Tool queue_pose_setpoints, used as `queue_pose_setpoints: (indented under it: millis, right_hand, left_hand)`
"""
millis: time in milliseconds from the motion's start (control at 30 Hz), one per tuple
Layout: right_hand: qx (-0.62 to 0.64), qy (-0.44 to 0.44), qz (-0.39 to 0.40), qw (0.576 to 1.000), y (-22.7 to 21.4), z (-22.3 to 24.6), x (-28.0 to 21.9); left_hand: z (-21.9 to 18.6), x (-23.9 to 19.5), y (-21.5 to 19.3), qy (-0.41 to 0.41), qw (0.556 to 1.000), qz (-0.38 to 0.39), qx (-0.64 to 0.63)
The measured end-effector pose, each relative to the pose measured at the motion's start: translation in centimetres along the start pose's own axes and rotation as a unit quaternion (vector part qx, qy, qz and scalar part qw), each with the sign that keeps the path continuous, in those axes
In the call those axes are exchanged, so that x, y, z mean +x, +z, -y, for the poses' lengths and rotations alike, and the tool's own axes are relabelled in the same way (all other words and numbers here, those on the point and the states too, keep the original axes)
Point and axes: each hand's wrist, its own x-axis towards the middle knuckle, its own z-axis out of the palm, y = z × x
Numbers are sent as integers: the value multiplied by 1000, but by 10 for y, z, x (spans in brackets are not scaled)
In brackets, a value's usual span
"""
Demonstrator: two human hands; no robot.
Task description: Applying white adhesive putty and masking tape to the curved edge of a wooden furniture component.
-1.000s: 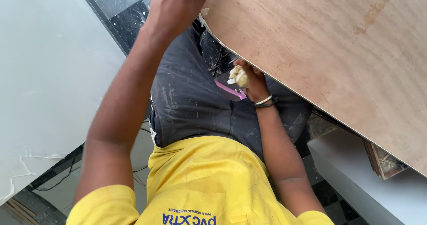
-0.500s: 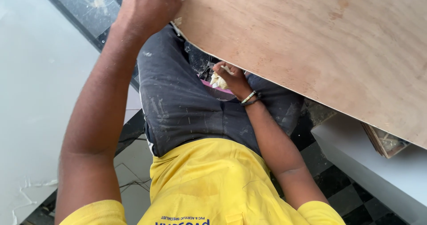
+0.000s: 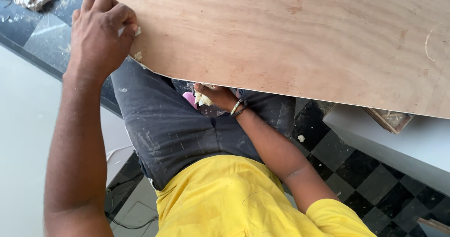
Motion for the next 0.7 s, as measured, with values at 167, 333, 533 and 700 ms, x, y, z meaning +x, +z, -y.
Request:
queue_pose_setpoints:
  millis: [167,333,533,700]
  right_hand:
    - [5,0,2,1000,-1,-3,-2]
    - [18,-12,-7,1000,-3,2,-3]
    - [24,9,32,999,1,4,-1]
    - [63,7,25,998,-1,9,-2]
  left_hand:
    - [2,2,-4,-7,999,37,10]
    - [0,1,-6,-19,999,38,-13]
    - [-3,-3,-3,-29,999,6,-26]
    - [7,3,23,3,999,-6,43]
